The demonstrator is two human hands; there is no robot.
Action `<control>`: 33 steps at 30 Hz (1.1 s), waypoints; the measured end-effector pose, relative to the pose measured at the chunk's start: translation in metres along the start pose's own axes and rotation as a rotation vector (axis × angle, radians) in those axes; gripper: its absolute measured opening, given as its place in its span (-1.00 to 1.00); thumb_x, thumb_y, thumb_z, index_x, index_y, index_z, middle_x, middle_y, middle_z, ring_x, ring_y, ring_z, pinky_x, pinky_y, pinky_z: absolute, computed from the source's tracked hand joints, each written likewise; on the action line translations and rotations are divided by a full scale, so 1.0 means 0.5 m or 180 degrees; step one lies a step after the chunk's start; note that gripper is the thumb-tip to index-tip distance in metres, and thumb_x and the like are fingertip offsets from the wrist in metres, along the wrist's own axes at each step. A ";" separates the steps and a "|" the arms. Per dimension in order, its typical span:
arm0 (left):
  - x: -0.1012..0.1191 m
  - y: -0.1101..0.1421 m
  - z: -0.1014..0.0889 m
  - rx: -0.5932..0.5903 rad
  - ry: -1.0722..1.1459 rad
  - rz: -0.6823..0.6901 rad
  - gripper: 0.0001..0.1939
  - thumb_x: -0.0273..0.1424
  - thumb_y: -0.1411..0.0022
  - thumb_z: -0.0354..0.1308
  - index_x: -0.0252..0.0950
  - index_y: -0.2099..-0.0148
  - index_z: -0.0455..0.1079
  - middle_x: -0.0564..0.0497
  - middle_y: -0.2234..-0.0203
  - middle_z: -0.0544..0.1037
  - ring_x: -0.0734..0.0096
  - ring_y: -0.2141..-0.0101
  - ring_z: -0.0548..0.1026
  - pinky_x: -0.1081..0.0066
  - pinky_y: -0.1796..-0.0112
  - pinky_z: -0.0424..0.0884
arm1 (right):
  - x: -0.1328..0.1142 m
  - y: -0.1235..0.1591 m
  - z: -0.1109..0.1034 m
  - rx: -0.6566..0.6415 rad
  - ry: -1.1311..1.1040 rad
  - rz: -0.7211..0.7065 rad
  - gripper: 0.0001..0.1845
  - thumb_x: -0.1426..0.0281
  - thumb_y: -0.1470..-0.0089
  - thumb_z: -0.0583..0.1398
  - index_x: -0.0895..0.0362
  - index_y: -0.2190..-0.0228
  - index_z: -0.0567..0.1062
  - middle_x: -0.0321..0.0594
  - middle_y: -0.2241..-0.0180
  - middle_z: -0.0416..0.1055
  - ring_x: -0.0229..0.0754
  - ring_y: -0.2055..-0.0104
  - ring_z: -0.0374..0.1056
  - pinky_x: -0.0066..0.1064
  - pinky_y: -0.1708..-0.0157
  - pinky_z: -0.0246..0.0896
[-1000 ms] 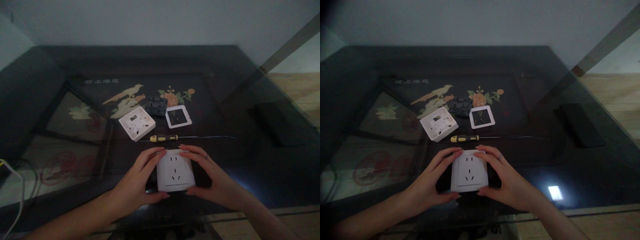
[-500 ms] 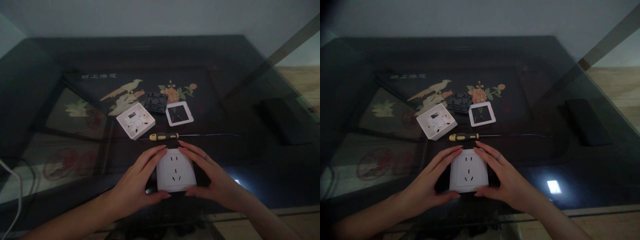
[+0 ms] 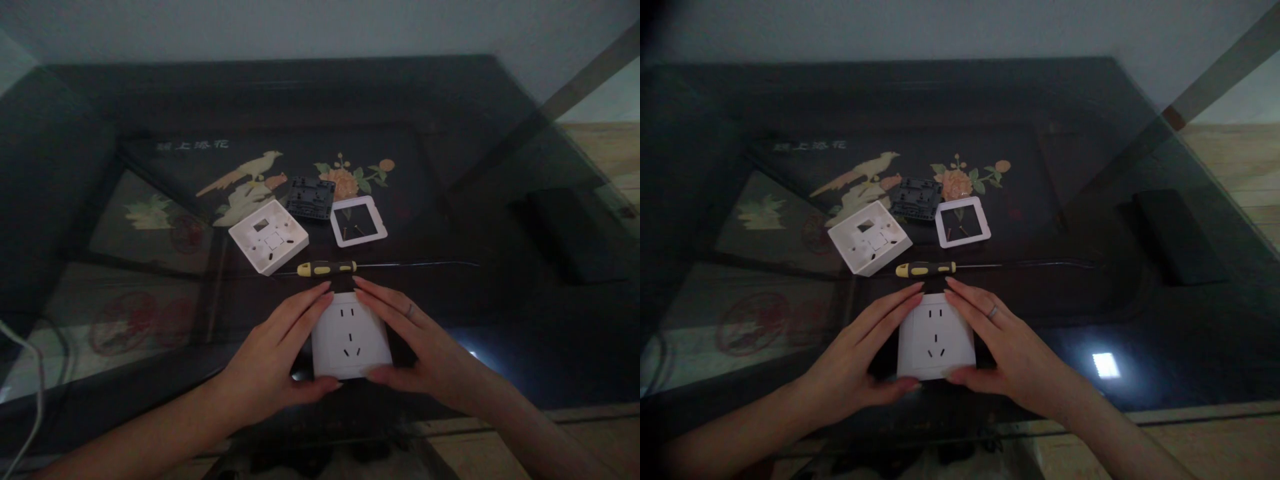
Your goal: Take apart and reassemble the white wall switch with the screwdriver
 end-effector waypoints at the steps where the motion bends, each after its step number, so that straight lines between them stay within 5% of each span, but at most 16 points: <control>1: 0.001 -0.002 -0.001 0.0011 -0.0075 0.0044 -0.05 -0.16 -0.18 0.27 -0.27 -0.42 -0.19 -0.30 -0.30 0.16 -0.04 -0.25 0.24 0.02 -0.16 0.35 | -0.001 -0.001 -0.001 -0.0011 0.0053 -0.0028 -0.07 0.12 -0.11 0.26 0.01 -0.34 -0.07 -0.02 -0.37 0.02 -0.03 -0.38 -0.01 -0.08 -0.27 0.11; 10: 0.004 -0.007 0.001 -0.0027 -0.0362 0.0227 -0.04 -0.12 -0.17 0.27 -0.38 -0.39 -0.18 -0.41 -0.30 0.14 -0.11 -0.25 0.22 -0.03 -0.16 0.34 | -0.006 -0.009 -0.007 -0.0077 0.0161 -0.0151 -0.07 0.16 -0.10 0.28 0.04 -0.34 -0.05 0.02 -0.34 0.07 0.01 -0.34 0.06 -0.05 -0.24 0.16; 20: 0.002 -0.010 0.001 -0.0204 0.0324 -0.0340 -0.04 -0.20 -0.11 0.32 -0.16 -0.37 -0.18 -0.25 -0.28 0.15 -0.03 -0.26 0.21 -0.06 -0.20 0.27 | 0.005 -0.004 0.012 0.0076 -0.0298 0.0067 -0.04 0.12 -0.08 0.29 -0.05 -0.34 -0.06 -0.03 -0.33 0.08 0.04 -0.35 0.05 -0.02 -0.27 0.09; 27: -0.002 -0.008 -0.001 -0.0291 0.0693 -0.0487 -0.12 -0.22 -0.19 0.27 -0.05 -0.39 -0.19 -0.14 -0.33 0.08 0.01 -0.29 0.14 -0.08 -0.25 0.18 | 0.013 0.004 0.005 -0.0167 -0.0799 0.0337 -0.14 0.09 -0.13 0.24 -0.11 -0.34 0.00 -0.13 -0.41 -0.12 0.04 -0.41 -0.11 0.01 -0.31 -0.03; 33: 0.001 -0.009 0.001 -0.0211 0.0778 -0.0486 -0.15 -0.29 -0.19 0.26 -0.08 -0.38 -0.15 -0.17 -0.31 0.12 -0.01 -0.28 0.16 -0.11 -0.24 0.17 | 0.010 0.002 0.010 -0.0070 -0.0803 0.0431 -0.17 0.18 -0.14 0.26 -0.09 -0.32 0.03 -0.11 -0.40 -0.08 0.03 -0.40 -0.07 0.03 -0.30 -0.02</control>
Point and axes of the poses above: each hand's wrist, its own y-axis away from the middle knuckle, its own z-axis out of the palm, x = y × z, the point moved 3 cm from there along -y, towards the middle knuckle
